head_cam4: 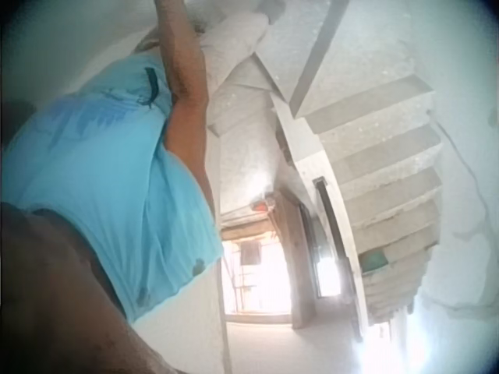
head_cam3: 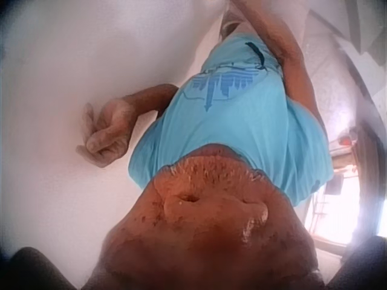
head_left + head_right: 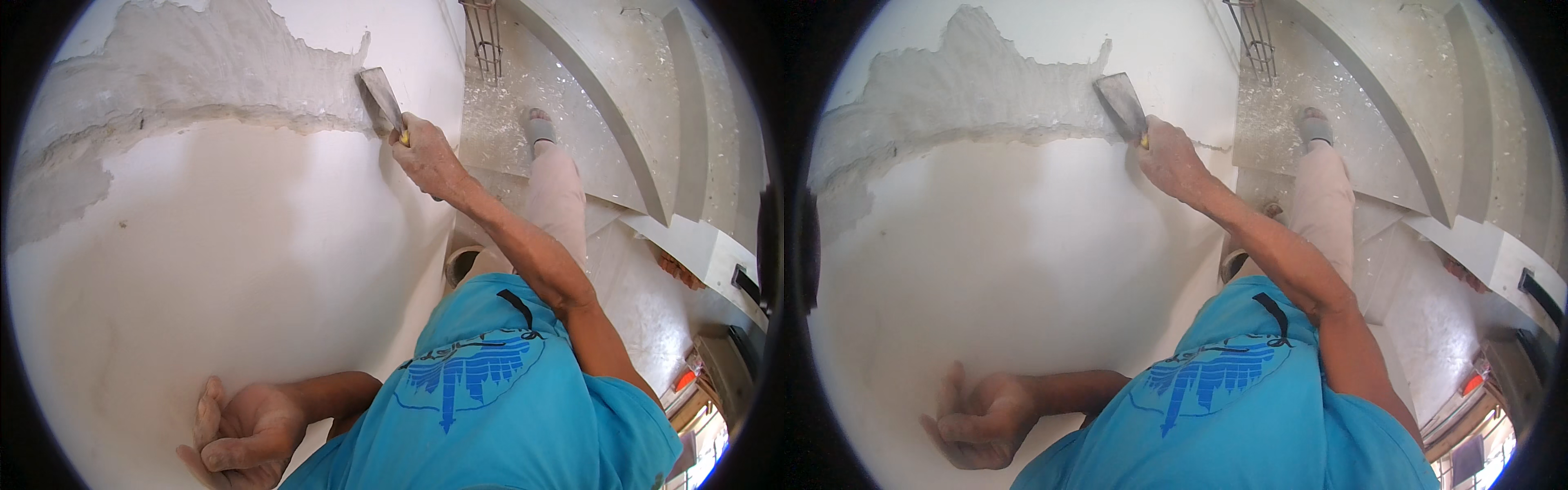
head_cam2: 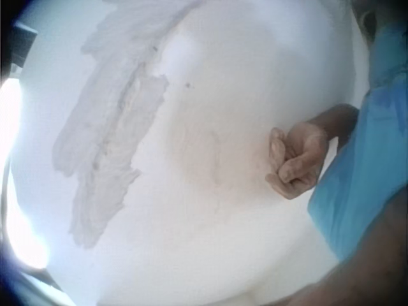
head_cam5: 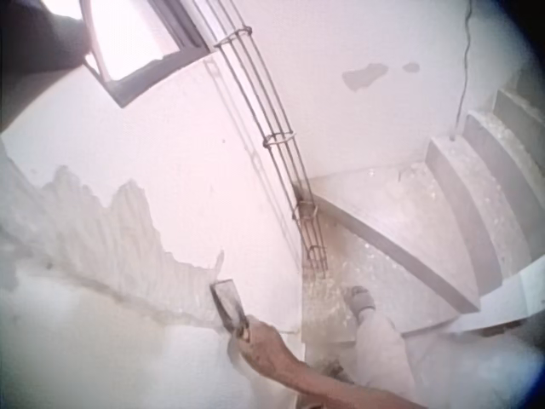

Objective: The person applies filler to a crack in a white wall using a putty knife. They spread the material along the crack and occasionally touch the wall with their hands while standing on a spiral staircase.

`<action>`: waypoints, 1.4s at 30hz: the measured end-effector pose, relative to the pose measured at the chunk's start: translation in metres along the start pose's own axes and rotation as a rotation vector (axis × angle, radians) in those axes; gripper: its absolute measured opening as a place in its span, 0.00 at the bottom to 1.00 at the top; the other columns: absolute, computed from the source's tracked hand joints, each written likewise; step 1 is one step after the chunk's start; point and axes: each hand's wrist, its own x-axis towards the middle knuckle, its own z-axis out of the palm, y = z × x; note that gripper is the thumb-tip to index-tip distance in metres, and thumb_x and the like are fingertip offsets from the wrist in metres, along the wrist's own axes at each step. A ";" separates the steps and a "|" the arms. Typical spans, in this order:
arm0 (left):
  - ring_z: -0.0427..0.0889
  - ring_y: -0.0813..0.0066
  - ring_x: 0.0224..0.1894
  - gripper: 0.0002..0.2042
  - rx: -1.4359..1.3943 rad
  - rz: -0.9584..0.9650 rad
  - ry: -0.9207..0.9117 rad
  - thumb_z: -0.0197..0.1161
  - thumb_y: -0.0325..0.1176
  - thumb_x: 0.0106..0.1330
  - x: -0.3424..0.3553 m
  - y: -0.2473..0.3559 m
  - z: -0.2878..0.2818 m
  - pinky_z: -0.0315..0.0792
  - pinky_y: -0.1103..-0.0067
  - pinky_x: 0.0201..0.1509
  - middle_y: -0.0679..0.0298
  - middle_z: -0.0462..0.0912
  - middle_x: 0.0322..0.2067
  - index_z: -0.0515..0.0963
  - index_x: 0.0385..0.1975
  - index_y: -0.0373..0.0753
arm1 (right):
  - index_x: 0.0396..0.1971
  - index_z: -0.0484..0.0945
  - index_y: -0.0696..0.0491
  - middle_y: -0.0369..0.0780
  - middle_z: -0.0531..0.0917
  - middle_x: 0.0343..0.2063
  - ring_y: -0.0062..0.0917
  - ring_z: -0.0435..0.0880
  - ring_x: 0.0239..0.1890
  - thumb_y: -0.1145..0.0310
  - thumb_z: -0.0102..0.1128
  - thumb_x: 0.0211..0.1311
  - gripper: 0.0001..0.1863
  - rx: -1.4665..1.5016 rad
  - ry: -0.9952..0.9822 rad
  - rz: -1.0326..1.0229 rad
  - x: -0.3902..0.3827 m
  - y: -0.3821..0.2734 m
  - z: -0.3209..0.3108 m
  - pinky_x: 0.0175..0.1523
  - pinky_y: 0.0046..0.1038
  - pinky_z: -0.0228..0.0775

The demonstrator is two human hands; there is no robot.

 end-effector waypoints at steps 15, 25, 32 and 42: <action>0.80 0.68 0.12 0.18 0.026 0.029 0.004 0.50 0.34 0.72 0.002 0.003 0.004 0.79 0.78 0.32 0.52 0.79 0.12 0.77 0.35 0.19 | 0.32 0.72 0.59 0.51 0.78 0.24 0.42 0.80 0.29 0.73 0.51 0.57 0.06 0.011 -0.137 0.055 -0.040 -0.006 0.004 0.39 0.39 0.70; 0.79 0.68 0.11 0.16 -0.031 0.042 -0.005 0.52 0.32 0.71 -0.001 0.000 0.001 0.80 0.78 0.31 0.53 0.78 0.12 0.77 0.36 0.20 | 0.32 0.72 0.61 0.51 0.78 0.23 0.40 0.80 0.28 0.72 0.50 0.58 0.07 -0.025 -0.079 0.006 -0.032 -0.003 0.002 0.38 0.40 0.70; 0.80 0.67 0.11 0.17 -0.041 -0.007 0.032 0.52 0.33 0.72 -0.001 0.002 0.005 0.80 0.78 0.34 0.52 0.77 0.11 0.77 0.35 0.19 | 0.33 0.72 0.60 0.52 0.78 0.24 0.44 0.80 0.30 0.73 0.50 0.59 0.07 -0.026 -0.105 0.030 -0.037 -0.010 -0.001 0.38 0.41 0.69; 0.80 0.67 0.12 0.18 -0.055 -0.034 0.035 0.52 0.33 0.71 -0.002 0.004 0.005 0.80 0.78 0.33 0.52 0.78 0.12 0.76 0.36 0.18 | 0.33 0.71 0.60 0.51 0.78 0.25 0.43 0.80 0.31 0.74 0.51 0.57 0.06 -0.012 -0.129 0.037 -0.030 -0.012 -0.002 0.40 0.41 0.69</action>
